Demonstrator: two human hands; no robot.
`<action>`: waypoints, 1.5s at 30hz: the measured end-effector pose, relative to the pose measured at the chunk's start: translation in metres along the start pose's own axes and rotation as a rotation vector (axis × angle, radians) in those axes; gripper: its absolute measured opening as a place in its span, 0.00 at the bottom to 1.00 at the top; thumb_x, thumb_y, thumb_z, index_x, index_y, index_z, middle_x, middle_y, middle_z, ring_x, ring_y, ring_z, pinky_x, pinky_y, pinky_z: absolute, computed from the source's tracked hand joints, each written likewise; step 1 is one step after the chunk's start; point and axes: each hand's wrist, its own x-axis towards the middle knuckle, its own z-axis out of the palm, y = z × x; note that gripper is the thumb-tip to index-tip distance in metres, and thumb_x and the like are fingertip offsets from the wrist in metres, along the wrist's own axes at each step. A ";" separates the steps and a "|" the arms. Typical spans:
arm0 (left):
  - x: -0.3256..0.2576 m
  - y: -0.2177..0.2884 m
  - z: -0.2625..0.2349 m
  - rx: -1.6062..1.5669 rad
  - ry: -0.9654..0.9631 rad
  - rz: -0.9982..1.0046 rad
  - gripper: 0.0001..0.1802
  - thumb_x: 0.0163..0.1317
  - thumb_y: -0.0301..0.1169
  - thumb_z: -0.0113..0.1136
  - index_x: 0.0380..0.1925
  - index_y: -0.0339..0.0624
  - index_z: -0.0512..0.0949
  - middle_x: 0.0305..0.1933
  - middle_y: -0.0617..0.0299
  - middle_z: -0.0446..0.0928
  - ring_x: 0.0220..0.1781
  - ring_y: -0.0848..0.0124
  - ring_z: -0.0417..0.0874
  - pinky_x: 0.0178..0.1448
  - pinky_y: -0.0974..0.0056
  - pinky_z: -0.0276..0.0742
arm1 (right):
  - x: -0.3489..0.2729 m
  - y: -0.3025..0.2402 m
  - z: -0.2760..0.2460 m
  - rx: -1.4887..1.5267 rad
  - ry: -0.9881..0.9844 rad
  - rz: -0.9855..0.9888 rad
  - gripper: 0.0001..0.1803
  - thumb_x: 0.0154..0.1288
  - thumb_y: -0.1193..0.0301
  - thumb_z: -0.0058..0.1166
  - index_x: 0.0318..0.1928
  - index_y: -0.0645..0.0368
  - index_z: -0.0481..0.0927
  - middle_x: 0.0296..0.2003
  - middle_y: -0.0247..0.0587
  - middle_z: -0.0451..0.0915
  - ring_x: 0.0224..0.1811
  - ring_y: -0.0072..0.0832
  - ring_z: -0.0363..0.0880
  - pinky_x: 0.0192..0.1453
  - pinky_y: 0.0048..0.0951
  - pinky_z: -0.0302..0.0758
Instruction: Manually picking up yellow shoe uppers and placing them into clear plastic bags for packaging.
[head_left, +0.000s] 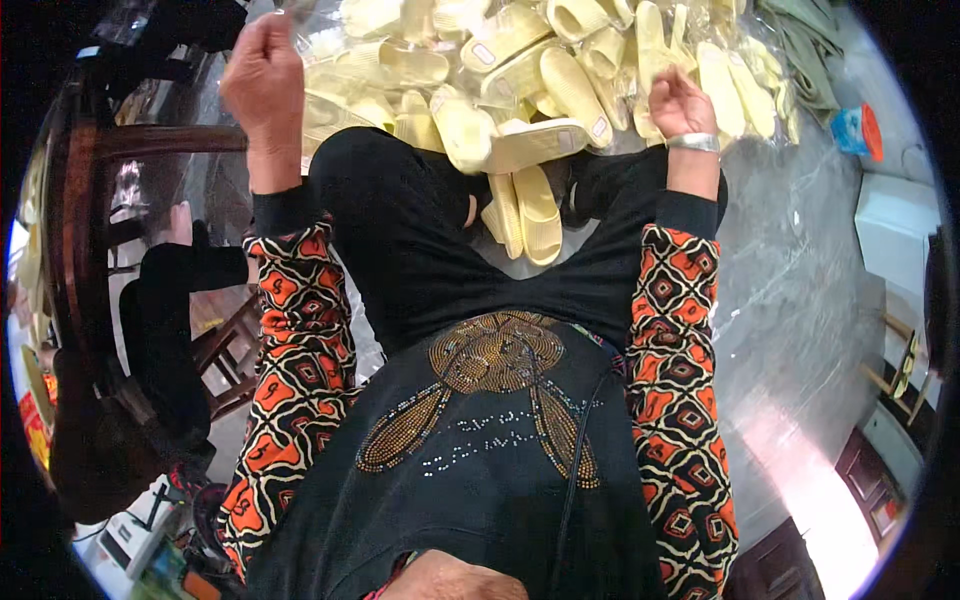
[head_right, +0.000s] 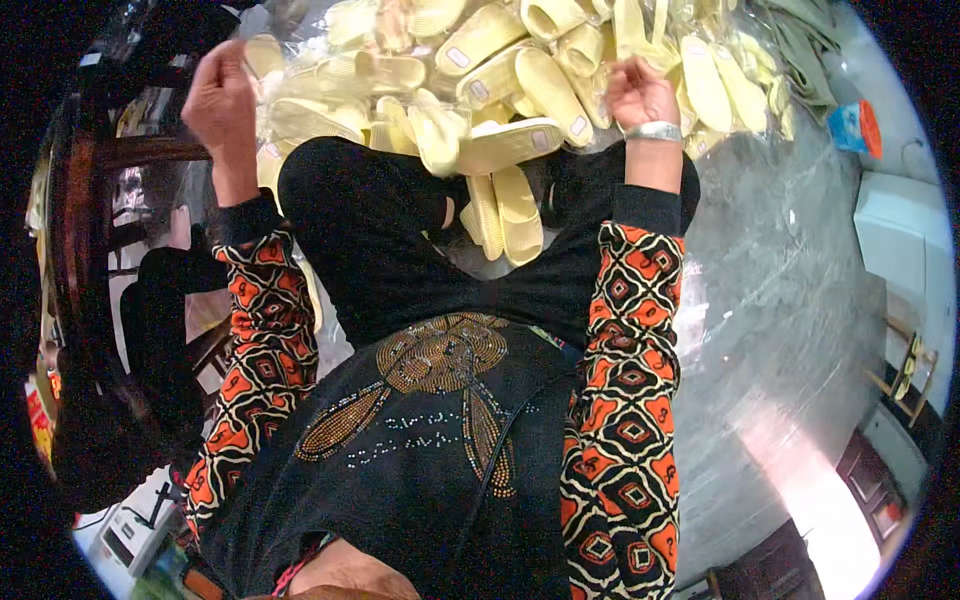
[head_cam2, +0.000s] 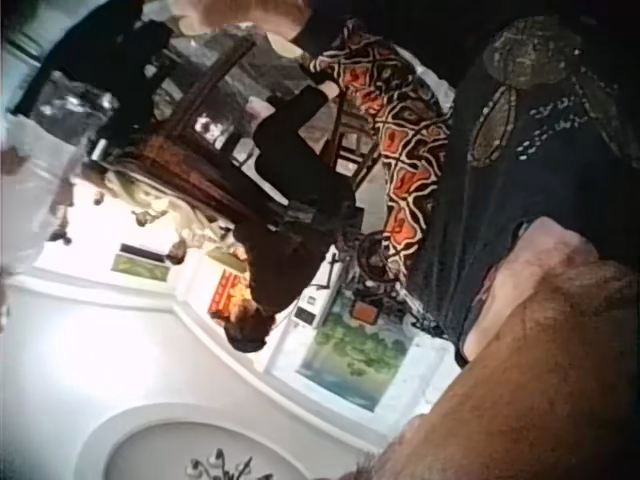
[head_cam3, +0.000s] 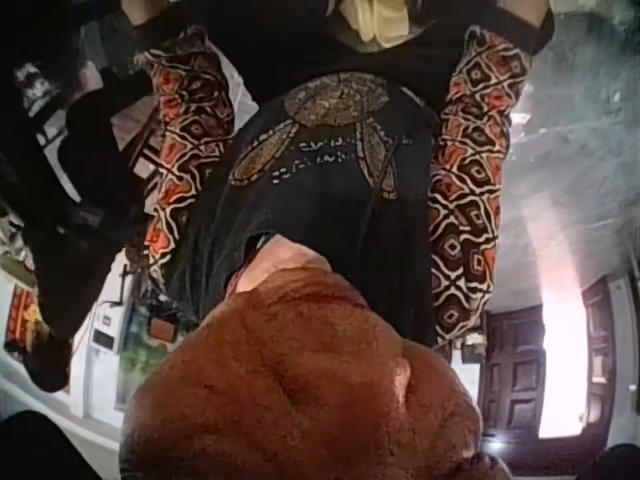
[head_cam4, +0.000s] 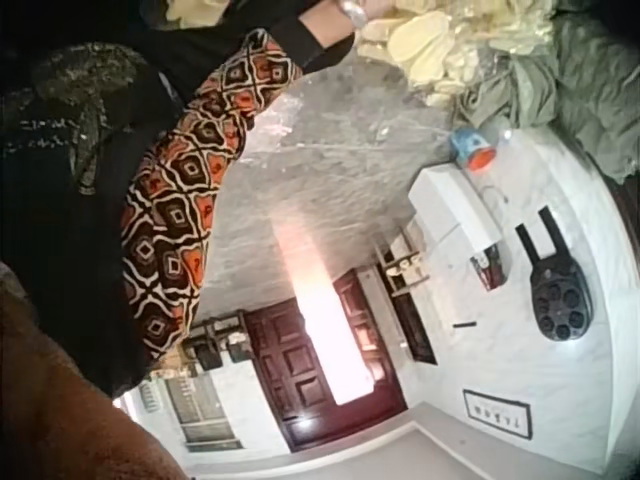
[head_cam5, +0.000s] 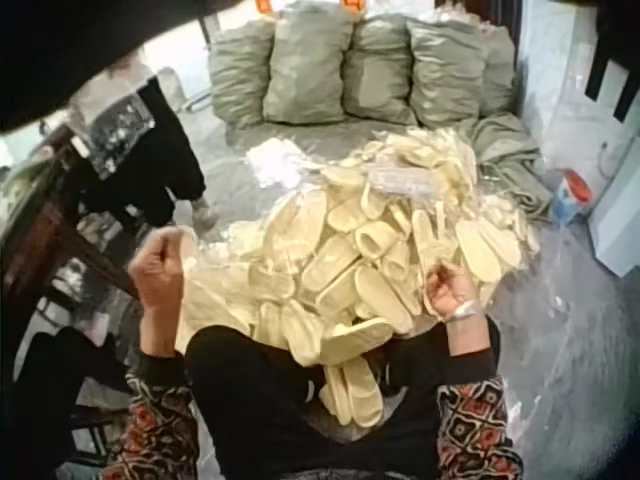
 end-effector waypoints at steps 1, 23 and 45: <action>0.014 0.019 -0.005 0.078 0.039 -0.090 0.08 0.51 0.36 0.61 0.28 0.46 0.81 0.25 0.61 0.80 0.22 0.76 0.77 0.28 0.73 0.71 | 0.002 -0.006 -0.016 -0.018 0.082 -0.053 0.08 0.59 0.72 0.47 0.26 0.63 0.73 0.23 0.43 0.76 0.24 0.29 0.76 0.26 0.22 0.78; -0.021 0.019 0.000 -0.271 -0.059 -0.778 0.10 0.59 0.32 0.50 0.29 0.34 0.73 0.16 0.65 0.69 0.13 0.81 0.68 0.16 0.77 0.65 | 0.068 0.166 -0.032 -2.331 0.550 -0.165 0.50 0.41 0.53 0.63 0.59 0.63 0.51 0.57 0.49 0.55 0.59 0.45 0.54 0.53 0.44 0.64; -0.027 0.025 0.011 -0.394 -0.080 -0.815 0.09 0.59 0.31 0.52 0.29 0.35 0.73 0.15 0.67 0.69 0.15 0.82 0.68 0.18 0.75 0.67 | 0.080 0.148 -0.051 -2.278 0.148 -0.715 0.13 0.44 0.78 0.47 0.34 0.51 0.73 0.36 0.41 0.73 0.36 0.41 0.73 0.37 0.35 0.71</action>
